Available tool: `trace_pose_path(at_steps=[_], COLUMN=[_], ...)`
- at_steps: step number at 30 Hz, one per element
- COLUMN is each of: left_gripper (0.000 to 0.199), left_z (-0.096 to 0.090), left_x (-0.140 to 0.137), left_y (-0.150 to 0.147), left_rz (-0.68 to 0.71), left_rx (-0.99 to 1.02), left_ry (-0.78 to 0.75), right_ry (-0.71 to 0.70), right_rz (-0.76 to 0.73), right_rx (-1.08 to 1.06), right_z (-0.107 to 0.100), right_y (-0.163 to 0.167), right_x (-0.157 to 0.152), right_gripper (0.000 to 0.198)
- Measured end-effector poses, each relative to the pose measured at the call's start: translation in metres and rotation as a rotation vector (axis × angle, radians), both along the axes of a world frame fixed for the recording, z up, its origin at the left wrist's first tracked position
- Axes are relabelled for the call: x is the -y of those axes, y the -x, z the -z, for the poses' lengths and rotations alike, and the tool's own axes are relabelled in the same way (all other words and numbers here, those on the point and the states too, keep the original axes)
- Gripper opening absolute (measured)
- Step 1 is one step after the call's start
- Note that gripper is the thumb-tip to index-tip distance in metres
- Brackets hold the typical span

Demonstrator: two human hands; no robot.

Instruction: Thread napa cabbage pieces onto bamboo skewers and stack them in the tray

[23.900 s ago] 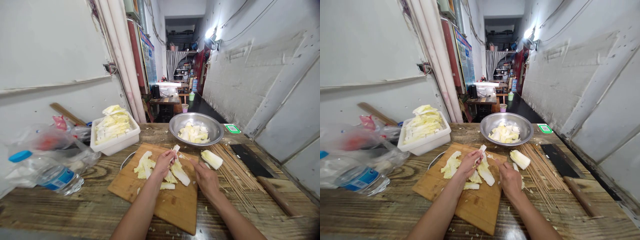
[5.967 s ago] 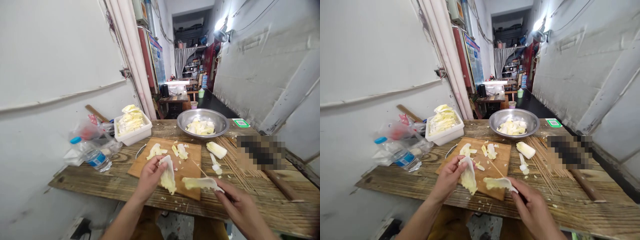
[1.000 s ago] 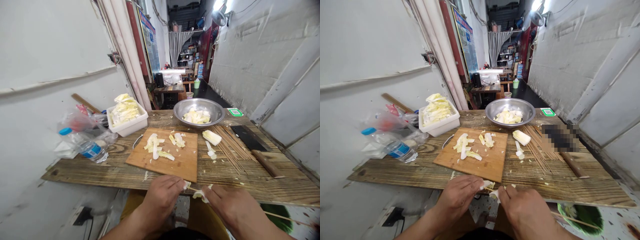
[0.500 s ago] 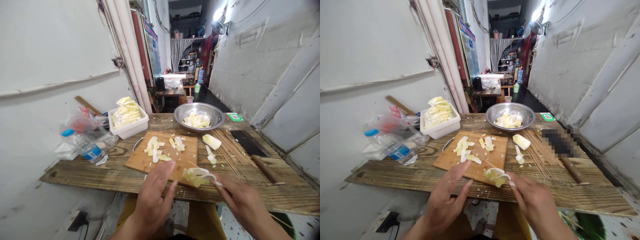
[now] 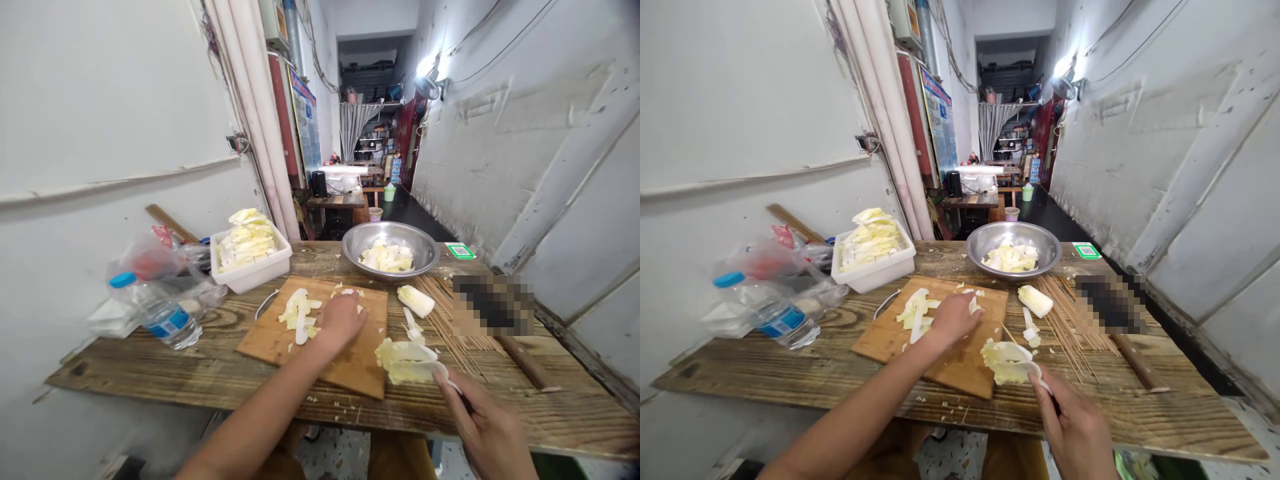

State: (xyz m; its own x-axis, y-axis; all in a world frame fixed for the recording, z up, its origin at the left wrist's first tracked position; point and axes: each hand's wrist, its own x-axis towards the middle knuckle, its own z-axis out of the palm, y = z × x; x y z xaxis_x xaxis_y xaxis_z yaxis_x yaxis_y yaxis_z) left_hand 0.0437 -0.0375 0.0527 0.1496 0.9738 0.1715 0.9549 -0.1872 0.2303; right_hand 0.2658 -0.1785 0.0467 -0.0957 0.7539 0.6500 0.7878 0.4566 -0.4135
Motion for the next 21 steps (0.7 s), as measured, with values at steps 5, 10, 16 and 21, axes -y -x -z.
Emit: trace_pose_path(at_steps=[5, 10, 16, 21], left_gripper=[0.048, 0.054, 0.043, 0.04], left_z=[0.01, 0.016, 0.015, 0.021], left_x=[-0.052, -0.069, -0.042, -0.029], left_y=[-0.01, 0.014, 0.042, 0.035], left_rz=[-0.151, -0.176, -0.064, -0.004], left_rx=[-0.028, 0.035, 0.156, 0.16], left_ry=[0.149, 0.233, 0.189, 0.16], right_ry=[0.048, 0.072, 0.084, 0.109], right_rz=[-0.011, -0.035, -0.046, -0.031], right_rx=[0.041, 0.013, -0.045, -0.06], right_z=[0.007, 0.012, 0.009, 0.001], right_y=[-0.002, -0.004, 0.006, 0.017], right_x=[0.003, 0.004, 0.003, 0.006], right_gripper=[0.027, 0.026, 0.026, 0.027])
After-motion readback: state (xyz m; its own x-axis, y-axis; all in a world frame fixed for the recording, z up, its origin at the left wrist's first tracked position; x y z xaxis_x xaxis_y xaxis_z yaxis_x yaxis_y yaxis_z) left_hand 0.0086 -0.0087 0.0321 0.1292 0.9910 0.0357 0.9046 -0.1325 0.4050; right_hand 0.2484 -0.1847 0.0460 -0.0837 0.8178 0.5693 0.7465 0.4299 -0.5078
